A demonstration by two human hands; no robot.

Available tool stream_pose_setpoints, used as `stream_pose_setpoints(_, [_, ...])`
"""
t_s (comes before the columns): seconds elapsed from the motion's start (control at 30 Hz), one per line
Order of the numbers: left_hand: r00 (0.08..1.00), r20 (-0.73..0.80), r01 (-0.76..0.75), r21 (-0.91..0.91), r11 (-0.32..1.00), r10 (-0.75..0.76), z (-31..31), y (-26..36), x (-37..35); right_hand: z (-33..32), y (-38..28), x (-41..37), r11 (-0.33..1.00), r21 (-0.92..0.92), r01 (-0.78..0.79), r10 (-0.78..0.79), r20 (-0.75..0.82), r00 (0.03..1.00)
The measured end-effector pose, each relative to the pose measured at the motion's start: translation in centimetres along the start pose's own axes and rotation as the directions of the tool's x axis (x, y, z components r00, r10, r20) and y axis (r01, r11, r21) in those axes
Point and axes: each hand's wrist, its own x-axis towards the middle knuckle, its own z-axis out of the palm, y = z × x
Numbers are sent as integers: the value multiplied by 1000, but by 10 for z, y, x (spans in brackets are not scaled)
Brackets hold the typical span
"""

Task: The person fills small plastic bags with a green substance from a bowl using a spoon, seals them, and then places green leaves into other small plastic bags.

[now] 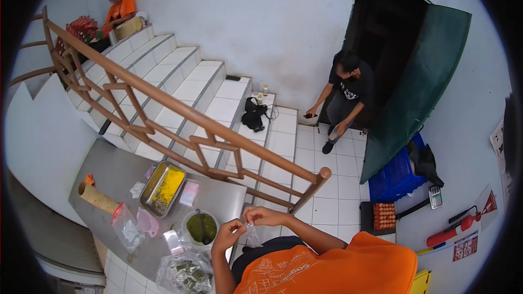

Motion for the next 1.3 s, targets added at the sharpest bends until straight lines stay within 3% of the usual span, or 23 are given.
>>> stream_pose_setpoints(0.1, [984,-128,-137,-78,988,126,-34,-18,-17,16,-1,50,994,-109,-13,16,23,1000])
stream_pose_setpoints(0.13, [934,-242,-275,-21,961,262,-32,-1,-22,18,5,63,988,-157,-17,19,16,1000])
stream_pose_setpoints(0.2, [894,-312,-355,-55,933,322,-44,-21,-25,25,19,78,1000,-4,22,-22,-33,999])
stream_pose_setpoints(0.27, [957,-267,-159,-158,975,113,-56,-35,-36,27,33,83,986,-166,12,-22,-55,998])
stream_pose_setpoints(0.33, [965,-261,-84,-179,980,35,-57,-30,-46,23,47,85,965,-262,-16,8,-33,999])
stream_pose_setpoints(0.43, [958,-286,-69,-243,968,-4,-66,-51,-56,31,38,91,963,-210,-169,122,-217,968])
stream_pose_setpoints(0.53, [941,-337,-69,-305,950,-40,-69,-43,-69,17,51,92,958,-104,-268,227,-295,928])
stream_pose_setpoints(0.63, [918,-397,-107,-261,959,-6,-76,-37,-81,11,63,103,915,-253,-315,226,-327,918])
stream_pose_setpoints(0.73, [906,-421,-52,-220,974,-47,-86,-39,-94,23,69,130,858,-468,-210,69,-301,951])
stream_pose_setpoints(0.8, [890,-456,-42,-109,993,-13,-92,-37,-102,33,81,154,876,-453,-167,29,-295,955])
stream_pose_setpoints(0.93, [874,-483,-36,38,999,50,-102,-34,-110,55,89,192,690,-720,-74,-196,-285,938])
stream_pose_setpoints(0.97, [857,-510,-35,72,997,67,-101,-33,-111,56,92,197,675,-735,-70,-193,-267,944])
stream_pose_setpoints(1.1, [518,-855,-62,-32,998,5,-84,-49,-103,58,108,200,686,-726,-46,-215,-263,940])
stream_pose_setpoints(1.2, [583,-812,-52,-71,996,-27,-83,-67,-100,63,107,193,744,-665,-65,-215,-330,919])
stream_pose_setpoints(1.23, [610,-792,-36,4,999,25,-84,-75,-99,64,105,190,778,-625,-70,-187,-337,923])
stream_pose_setpoints(1.3, [610,-793,-24,-9,1000,7,-84,-81,-96,64,94,183,842,-535,-68,-135,-331,934])
